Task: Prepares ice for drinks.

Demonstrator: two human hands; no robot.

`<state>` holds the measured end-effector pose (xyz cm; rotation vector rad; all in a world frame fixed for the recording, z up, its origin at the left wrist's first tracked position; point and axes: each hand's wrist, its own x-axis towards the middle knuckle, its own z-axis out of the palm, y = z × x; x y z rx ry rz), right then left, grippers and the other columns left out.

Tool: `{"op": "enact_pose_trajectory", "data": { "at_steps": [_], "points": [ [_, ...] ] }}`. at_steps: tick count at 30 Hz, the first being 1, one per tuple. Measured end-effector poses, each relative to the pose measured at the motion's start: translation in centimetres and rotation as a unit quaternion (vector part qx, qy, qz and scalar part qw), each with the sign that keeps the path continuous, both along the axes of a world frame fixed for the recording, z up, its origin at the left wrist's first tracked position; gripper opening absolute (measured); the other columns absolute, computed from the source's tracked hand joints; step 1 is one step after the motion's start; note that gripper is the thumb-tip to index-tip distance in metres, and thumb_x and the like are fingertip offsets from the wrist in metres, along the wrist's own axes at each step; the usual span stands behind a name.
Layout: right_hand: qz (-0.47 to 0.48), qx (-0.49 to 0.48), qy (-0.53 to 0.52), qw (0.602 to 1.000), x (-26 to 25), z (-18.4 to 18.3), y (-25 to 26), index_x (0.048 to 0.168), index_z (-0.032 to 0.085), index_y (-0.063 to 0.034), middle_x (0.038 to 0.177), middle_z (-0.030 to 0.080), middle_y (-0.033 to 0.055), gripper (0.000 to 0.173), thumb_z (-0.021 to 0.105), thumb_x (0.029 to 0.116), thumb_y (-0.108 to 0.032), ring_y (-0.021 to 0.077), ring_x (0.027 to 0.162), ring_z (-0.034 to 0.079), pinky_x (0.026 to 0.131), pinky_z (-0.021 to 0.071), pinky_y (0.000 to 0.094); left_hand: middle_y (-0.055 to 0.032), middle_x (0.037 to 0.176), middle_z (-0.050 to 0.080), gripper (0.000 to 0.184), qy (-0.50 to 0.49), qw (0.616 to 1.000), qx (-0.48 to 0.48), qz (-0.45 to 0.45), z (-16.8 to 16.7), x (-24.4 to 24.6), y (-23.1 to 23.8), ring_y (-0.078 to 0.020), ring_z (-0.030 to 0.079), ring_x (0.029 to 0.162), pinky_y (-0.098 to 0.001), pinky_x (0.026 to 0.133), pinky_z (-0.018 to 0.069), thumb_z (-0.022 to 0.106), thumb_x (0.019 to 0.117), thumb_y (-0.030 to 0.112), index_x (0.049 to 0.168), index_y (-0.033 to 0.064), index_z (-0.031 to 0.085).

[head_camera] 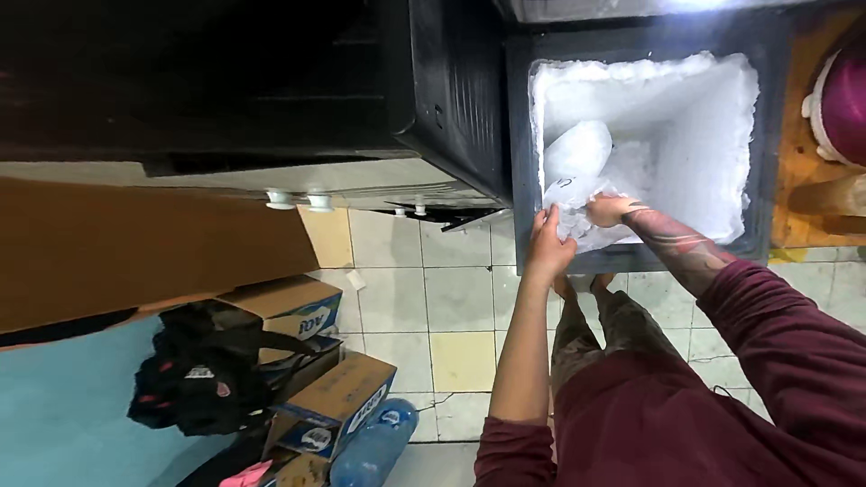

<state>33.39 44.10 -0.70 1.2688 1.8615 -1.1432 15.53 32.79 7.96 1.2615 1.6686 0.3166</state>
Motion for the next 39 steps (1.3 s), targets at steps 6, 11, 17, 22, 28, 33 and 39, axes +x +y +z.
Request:
{"op": "enact_pose_trajectory", "data": {
  "at_steps": [6,11,17,22,28,33,39],
  "points": [
    [-0.015,0.012,-0.052,0.998,2.0,5.3,0.4,0.096,0.069,0.0092,0.107,0.068,0.0298,0.024,0.06,0.0966,-0.013,0.046,0.106,0.066,0.087,0.0508,0.068,-0.0186,0.16,0.036,0.079,0.022,1.0,-0.017,-0.013,2.8,0.1,-0.1,-0.037,0.065,0.111,-0.0565,0.08,0.0592,0.066,0.0918,0.012,0.162,0.0212,0.031],
    [-0.037,0.018,-0.051,0.998,4.1,9.9,0.5,0.091,0.068,0.0089,0.099,0.068,0.0281,0.024,0.061,0.0969,-0.014,0.0436,0.096,0.068,0.081,0.0529,0.0648,-0.0193,0.159,0.039,0.077,0.034,0.999,0.0,-0.012,3.3,0.8,0.1,-0.0389,0.058,0.127,-0.0591,0.092,0.0553,0.069,0.0912,0.014,0.16,0.0116,0.035],
    [-0.05,0.041,-0.017,0.998,6.5,12.1,0.7,0.093,0.068,0.0063,0.097,0.068,0.0267,0.023,0.057,0.0986,-0.014,0.0432,0.095,0.068,0.08,0.0521,0.0645,-0.0168,0.164,0.03,0.081,0.023,1.0,-0.001,-0.011,3.0,2.5,-0.5,-0.0383,0.063,0.118,-0.0574,0.08,0.0599,0.067,0.0883,0.005,0.161,0.012,0.032],
    [-0.087,0.042,0.036,0.995,9.9,11.3,0.5,0.094,0.068,0.0053,0.091,0.067,0.0244,0.031,0.051,0.1036,-0.02,0.0408,0.089,0.068,0.078,0.0519,0.0627,-0.016,0.164,0.028,0.07,0.037,0.999,-0.001,0.035,2.3,3.4,-1.1,-0.0344,0.067,0.106,-0.0544,0.076,0.0603,0.065,0.0945,0.015,0.159,0.0217,0.039],
    [-0.112,0.06,0.081,0.989,12.5,11.3,0.1,0.092,0.068,0.002,0.086,0.067,0.0209,0.031,0.052,0.1034,-0.022,0.0373,0.083,0.068,0.074,0.0526,0.0599,-0.0133,0.164,0.028,0.059,0.095,0.991,0.062,0.068,2.5,5.1,-1.1,-0.0304,0.066,0.097,-0.0528,0.073,0.0576,0.058,0.0967,0.014,0.154,0.0239,0.049],
    [-0.11,0.063,0.102,0.987,13.5,11.8,-0.3,0.092,0.069,0.0008,0.087,0.067,0.0204,0.029,0.053,0.1025,-0.022,0.0369,0.084,0.067,0.074,0.052,0.0601,-0.006,0.161,0.04,0.056,0.126,0.982,0.131,0.052,3.5,6.5,-0.5,-0.0363,0.049,0.136,-0.0633,0.102,0.045,0.048,0.0948,0.008,0.149,0.02,0.055],
    [-0.165,0.063,0.156,0.972,18.6,14.9,-2.5,0.088,0.067,0.0004,0.08,0.064,0.0157,0.023,0.056,0.0999,-0.016,0.0306,0.075,0.064,0.07,0.0511,0.0545,-0.0081,0.156,0.045,0.048,0.118,0.957,0.251,0.08,3.7,9.2,-0.3,-0.0281,0.047,0.139,-0.053,0.109,0.044,0.044,0.0977,0.011,0.143,0.0146,0.058]
  ]
}}
